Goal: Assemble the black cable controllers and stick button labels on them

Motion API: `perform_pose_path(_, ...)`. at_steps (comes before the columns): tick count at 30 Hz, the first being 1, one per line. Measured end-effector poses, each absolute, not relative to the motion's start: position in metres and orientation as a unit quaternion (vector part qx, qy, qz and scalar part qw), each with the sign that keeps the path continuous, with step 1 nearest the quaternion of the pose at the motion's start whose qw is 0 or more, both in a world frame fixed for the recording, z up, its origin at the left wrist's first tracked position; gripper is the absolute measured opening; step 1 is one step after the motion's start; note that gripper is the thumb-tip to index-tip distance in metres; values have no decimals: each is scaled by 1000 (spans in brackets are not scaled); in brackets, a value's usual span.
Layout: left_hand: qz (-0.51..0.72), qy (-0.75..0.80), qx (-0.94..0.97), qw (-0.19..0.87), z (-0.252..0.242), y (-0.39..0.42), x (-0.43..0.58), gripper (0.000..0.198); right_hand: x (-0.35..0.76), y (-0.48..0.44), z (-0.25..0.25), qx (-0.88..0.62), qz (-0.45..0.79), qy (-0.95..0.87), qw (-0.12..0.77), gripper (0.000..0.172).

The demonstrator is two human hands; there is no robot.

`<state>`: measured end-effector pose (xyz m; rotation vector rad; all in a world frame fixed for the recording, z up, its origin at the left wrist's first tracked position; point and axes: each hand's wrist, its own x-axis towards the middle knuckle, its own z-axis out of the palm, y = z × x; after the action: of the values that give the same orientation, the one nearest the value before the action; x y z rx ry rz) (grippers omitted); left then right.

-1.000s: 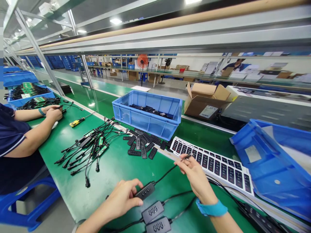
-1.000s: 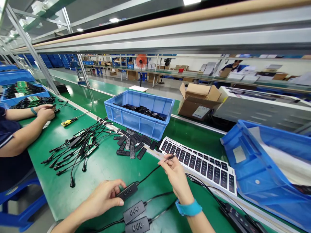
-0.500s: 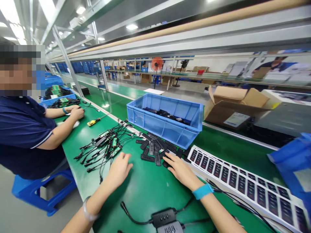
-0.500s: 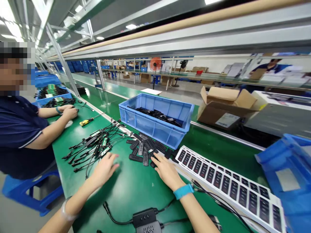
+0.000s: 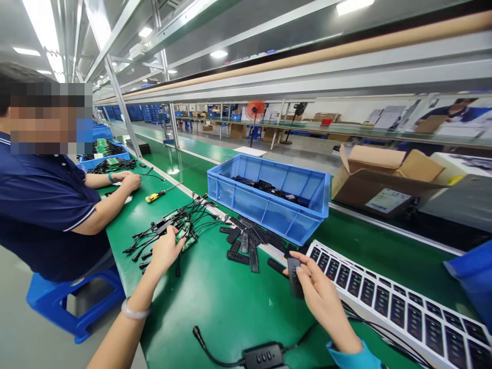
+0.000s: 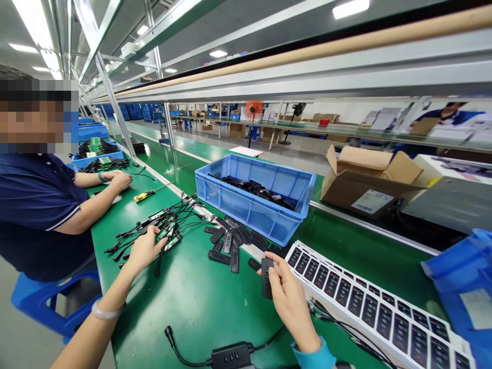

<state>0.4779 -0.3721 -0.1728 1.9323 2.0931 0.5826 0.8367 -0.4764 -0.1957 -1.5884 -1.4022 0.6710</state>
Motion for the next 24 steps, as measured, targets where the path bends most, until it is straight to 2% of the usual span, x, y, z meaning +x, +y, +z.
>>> perform_pose_path(5, 299, 607, 691, 254, -160, -409, 513, 48, 808, -497, -153, -572, 377, -492, 537, 44)
perform_pose_path(10, 376, 382, 566, 626, -154, -453, 551, 69, 790, -512, -141, -542, 391, -485, 564, 35)
perform_pose_path(12, 367, 325, 501, 713, -154, -468, 565, 80, 786, -514, -142, -532, 406, -481, 567, 33)
perform_pose_path(14, 347, 297, 484, 746, -154, -480, 577, 81, 784, -515, -144, -518, 429, -474, 568, 34)
perform_pose_path(19, 312, 250, 514, 759, -150, -494, 595, 58, 781, -513, -146, -488, 477, -463, 565, 35)
perform_pose_path(24, 315, 255, 494, 769, -152, -496, 598, 63, 783, -514, -142, -473, 498, -469, 556, 32)
